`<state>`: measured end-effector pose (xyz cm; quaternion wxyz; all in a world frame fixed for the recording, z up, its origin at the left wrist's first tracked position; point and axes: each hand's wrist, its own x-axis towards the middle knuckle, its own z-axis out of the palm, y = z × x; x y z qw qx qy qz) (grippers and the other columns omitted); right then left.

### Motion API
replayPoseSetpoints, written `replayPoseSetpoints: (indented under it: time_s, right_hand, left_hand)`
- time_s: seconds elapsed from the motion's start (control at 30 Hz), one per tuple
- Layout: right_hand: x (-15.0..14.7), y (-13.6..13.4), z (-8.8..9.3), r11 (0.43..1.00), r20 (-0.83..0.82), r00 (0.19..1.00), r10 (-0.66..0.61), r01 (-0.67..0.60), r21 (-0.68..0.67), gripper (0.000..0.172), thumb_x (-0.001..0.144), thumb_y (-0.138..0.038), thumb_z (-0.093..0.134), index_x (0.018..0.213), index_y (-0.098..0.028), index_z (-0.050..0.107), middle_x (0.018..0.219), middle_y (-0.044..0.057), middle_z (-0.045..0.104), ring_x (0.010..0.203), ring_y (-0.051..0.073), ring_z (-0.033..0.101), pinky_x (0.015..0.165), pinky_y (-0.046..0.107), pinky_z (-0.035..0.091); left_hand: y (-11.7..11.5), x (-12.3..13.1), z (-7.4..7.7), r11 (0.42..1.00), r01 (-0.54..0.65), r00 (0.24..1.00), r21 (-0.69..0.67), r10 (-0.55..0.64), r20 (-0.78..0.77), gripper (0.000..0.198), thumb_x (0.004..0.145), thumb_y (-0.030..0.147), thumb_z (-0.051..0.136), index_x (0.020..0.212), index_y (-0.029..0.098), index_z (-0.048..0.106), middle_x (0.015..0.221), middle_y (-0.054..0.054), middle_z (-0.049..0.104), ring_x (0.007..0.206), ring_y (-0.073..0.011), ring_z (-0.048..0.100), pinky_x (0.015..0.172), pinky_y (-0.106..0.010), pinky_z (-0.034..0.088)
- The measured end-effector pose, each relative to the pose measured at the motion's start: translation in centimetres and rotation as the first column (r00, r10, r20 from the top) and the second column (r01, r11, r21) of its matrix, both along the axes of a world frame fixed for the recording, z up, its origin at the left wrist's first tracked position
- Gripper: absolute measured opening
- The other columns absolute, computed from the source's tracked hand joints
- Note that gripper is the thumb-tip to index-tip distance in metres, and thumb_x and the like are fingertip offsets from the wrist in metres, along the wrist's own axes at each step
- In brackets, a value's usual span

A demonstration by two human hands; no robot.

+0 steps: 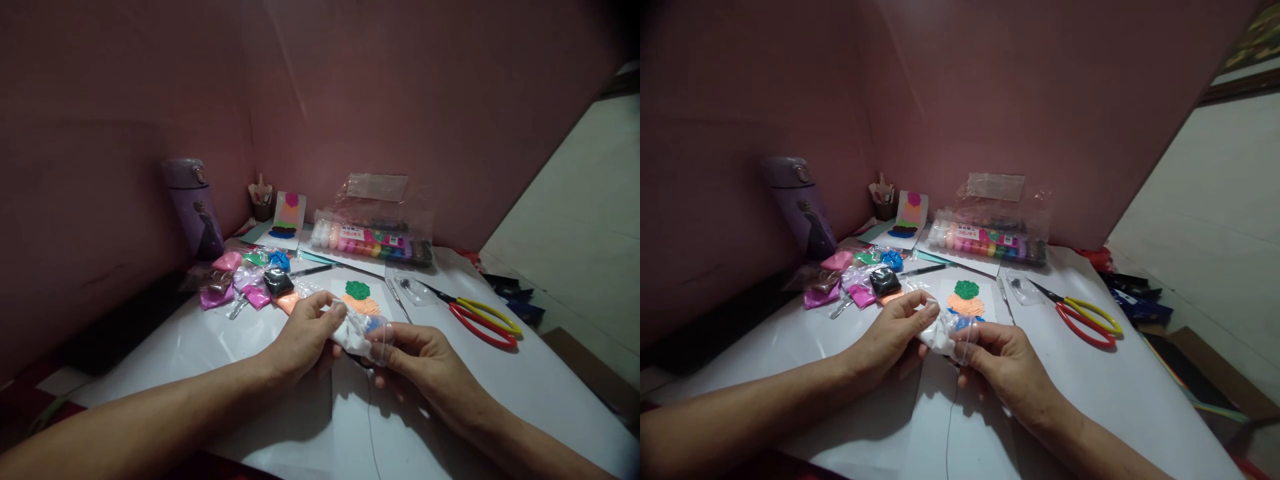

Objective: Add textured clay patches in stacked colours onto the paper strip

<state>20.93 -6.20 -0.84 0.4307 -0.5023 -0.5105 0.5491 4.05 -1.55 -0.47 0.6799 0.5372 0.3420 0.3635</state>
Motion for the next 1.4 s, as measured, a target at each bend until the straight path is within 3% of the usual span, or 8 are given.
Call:
replayPoseSetpoints:
  time_s: [0.23,0.5,0.67,0.83,0.93,1.07,1.27,1.4]
  right_hand:
    - [0.1,-0.1,-0.6,1.000,-0.025,0.999,-0.026,0.026,-0.012,0.037,0.065,-0.043,0.077,0.090,-0.016,0.074,0.066,0.005,0.068,0.046,0.012,0.058,0.037,0.020,0.042]
    - [-0.1,-0.4,-0.3,0.992,0.025,0.995,-0.092,0.089,0.092,0.021,0.067,-0.036,0.077,0.076,-0.017,0.075,0.066,0.003,0.068,0.052,0.013,0.057,0.049,0.025,0.049]
    - [-0.2,-0.3,-0.1,0.995,-0.066,0.995,-0.074,0.078,0.069,0.026,0.075,-0.041,0.070,0.075,-0.015,0.069,0.064,0.003,0.066,0.042,0.007,0.052,0.035,0.015,0.040]
    - [0.0,-0.2,0.0,0.999,-0.233,0.972,-0.041,0.047,0.022,0.025,0.075,-0.038,0.070,0.076,-0.013,0.068,0.066,0.004,0.065,0.042,0.006,0.052,0.032,0.012,0.038]
    - [0.2,-0.1,0.2,1.000,-0.314,0.949,-0.029,0.027,-0.008,0.024,0.075,-0.036,0.071,0.078,-0.012,0.069,0.067,0.005,0.065,0.043,0.006,0.053,0.032,0.012,0.039]
    - [0.5,-0.1,0.4,0.999,-0.379,0.924,-0.047,0.054,0.008,0.025,0.076,-0.033,0.070,0.092,-0.013,0.070,0.073,0.009,0.069,0.046,0.009,0.057,0.033,0.014,0.040]
    - [0.6,0.0,0.0,0.963,-0.266,0.942,-0.205,0.242,0.115,0.028,0.072,-0.036,0.073,0.095,-0.020,0.073,0.079,0.007,0.067,0.053,0.010,0.055,0.037,0.016,0.037]
    - [0.8,0.3,-0.4,0.859,-0.043,0.956,-0.291,0.280,0.428,0.015,0.071,-0.032,0.074,0.085,-0.027,0.076,0.096,0.004,0.057,0.070,0.013,0.054,0.044,0.019,0.042]
  left_hand:
    - [-0.1,0.0,0.1,1.000,-0.004,1.000,-0.008,0.004,-0.003,0.026,0.085,0.044,0.049,0.080,0.019,0.042,0.042,0.007,0.046,0.023,-0.0047,0.032,0.021,-0.012,0.023]
    - [-0.3,0.0,0.3,0.998,0.053,0.998,0.017,-0.053,-0.024,0.030,0.082,0.049,0.052,0.082,0.020,0.043,0.043,0.008,0.048,0.024,-0.0051,0.035,0.023,-0.012,0.026]
    - [0.2,-0.1,0.4,1.000,0.005,0.999,0.030,-0.006,0.042,0.032,0.085,0.051,0.046,0.092,0.020,0.043,0.047,0.006,0.050,0.027,-0.0061,0.038,0.027,-0.014,0.027]
    - [0.5,-0.4,0.4,0.975,-0.035,0.999,0.220,0.028,0.037,0.062,0.068,0.031,0.073,0.123,0.025,0.044,0.097,-0.003,0.056,0.061,-0.0070,0.057,0.051,-0.018,0.046]
    - [0.8,-0.3,0.1,0.922,0.006,0.999,0.386,-0.023,0.040,0.040,0.064,0.020,0.075,0.102,0.021,0.064,0.109,-0.005,0.051,0.083,-0.0114,0.057,0.066,-0.019,0.048]
    - [1.2,-0.1,-0.2,0.942,-0.086,0.996,0.324,0.079,0.035,0.018,0.071,0.027,0.068,0.082,0.012,0.066,0.080,-0.004,0.056,0.069,-0.0119,0.055,0.061,-0.024,0.047]
    - [1.3,-0.3,-0.1,0.966,-0.124,0.992,0.228,0.128,-0.003,0.029,0.072,0.037,0.067,0.085,0.013,0.061,0.078,-0.002,0.057,0.061,-0.0097,0.053,0.057,-0.024,0.044]
    - [1.0,-0.3,-0.1,0.979,-0.104,0.995,0.176,0.105,0.005,0.029,0.076,0.038,0.065,0.083,0.011,0.061,0.077,-0.003,0.059,0.066,-0.0101,0.053,0.063,-0.023,0.041]
